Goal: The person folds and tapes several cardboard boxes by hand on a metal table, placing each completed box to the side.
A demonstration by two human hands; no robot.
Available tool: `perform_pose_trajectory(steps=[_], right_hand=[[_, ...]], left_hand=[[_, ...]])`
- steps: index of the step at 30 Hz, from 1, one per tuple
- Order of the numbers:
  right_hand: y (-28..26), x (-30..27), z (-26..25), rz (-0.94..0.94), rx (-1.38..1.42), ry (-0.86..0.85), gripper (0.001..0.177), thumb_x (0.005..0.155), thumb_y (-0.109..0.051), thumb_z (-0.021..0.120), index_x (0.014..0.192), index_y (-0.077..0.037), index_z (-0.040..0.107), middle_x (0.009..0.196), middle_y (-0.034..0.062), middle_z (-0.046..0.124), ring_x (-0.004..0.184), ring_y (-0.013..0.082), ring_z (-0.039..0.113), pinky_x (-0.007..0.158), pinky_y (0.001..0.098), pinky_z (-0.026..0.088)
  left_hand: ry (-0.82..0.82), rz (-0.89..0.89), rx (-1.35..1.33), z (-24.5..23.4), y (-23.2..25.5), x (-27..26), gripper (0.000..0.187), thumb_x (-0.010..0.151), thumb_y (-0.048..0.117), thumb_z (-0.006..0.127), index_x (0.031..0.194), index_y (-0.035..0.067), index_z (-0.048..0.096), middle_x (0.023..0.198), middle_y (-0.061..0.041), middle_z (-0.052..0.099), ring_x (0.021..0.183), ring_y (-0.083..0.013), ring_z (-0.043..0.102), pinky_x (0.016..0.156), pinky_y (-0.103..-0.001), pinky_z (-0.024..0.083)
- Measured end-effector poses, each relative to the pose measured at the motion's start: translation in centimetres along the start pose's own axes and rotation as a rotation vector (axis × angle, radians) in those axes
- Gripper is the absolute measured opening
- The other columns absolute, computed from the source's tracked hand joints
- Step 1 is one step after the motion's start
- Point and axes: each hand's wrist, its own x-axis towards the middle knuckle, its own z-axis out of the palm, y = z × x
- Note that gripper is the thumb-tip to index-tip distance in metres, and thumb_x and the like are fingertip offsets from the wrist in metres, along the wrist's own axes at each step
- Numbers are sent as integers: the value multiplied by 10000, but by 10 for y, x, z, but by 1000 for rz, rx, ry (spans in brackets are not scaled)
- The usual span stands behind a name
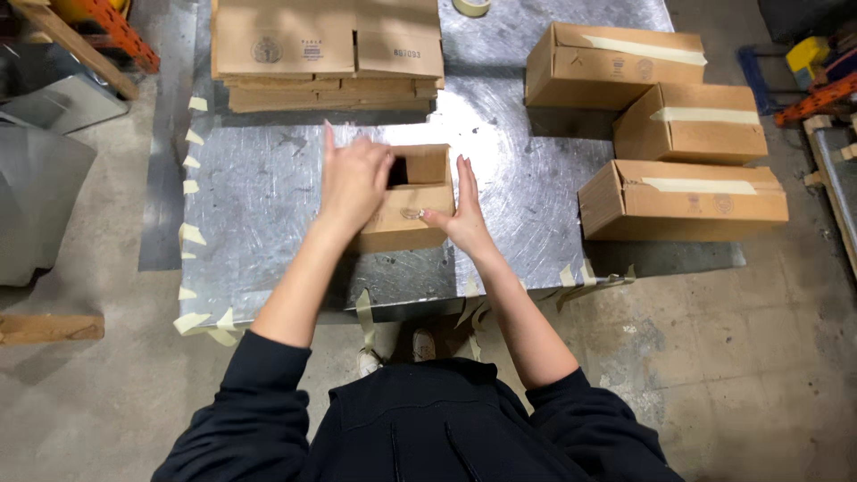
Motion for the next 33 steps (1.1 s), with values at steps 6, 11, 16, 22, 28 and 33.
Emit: perform_pose_trajectory(steps=[6, 11, 16, 22, 28, 33], right_hand=[[-4, -21, -2, 13, -105, 56, 1042, 740, -206, 828, 1527, -86, 156, 1549, 261, 110, 1427, 471, 135, 1148, 602, 154], [9, -58, -8, -61, -63, 282, 669, 843, -124, 729, 1406, -42, 379, 1430, 209, 371, 1322, 440, 380, 1035, 620, 346], [55, -108, -31, -32, -13, 475, 420, 846, -30, 688, 1237, -93, 549, 1146, 90, 612, 1095, 257, 606, 893, 425, 515], [107, -162, -21, 144, -36, 624, 288, 837, -19, 682, 1102, -124, 637, 983, 54, 680, 918, 179, 660, 754, 319, 546], [218, -191, -58, 265, -40, 865, 365, 834, -73, 724, 1165, -76, 570, 1051, 84, 586, 946, 193, 602, 804, 327, 506], [236, -192, -77, 490, 22, 647, 346, 963, -336, 654, 1134, -36, 647, 1026, 154, 653, 985, 253, 608, 816, 396, 471]], left_hand=[[-193, -29, -102, 15, 12, -41, 388, 972, 232, 535, 1303, 36, 582, 1379, -145, 537, 1344, -309, 412, 1132, -525, 194], [-211, -117, -133, 28, 2, -41, 383, 940, 266, 586, 1276, 84, 615, 1411, -68, 520, 1367, -257, 384, 1139, -472, 226], [-219, -127, -96, 39, 1, -40, 385, 950, 278, 582, 1291, 101, 611, 1427, -50, 503, 1375, -239, 369, 1148, -444, 208], [-166, -53, -82, 45, -6, -44, 387, 966, 287, 558, 1299, 95, 603, 1432, -55, 497, 1376, -237, 368, 1140, -433, 229], [-159, -36, -68, 47, -7, -48, 382, 978, 284, 545, 1301, 87, 603, 1445, -51, 484, 1381, -237, 352, 1136, -433, 231], [-157, -46, -90, 47, -7, -46, 387, 982, 283, 540, 1313, 89, 593, 1454, -47, 473, 1390, -227, 335, 1147, -421, 209]])
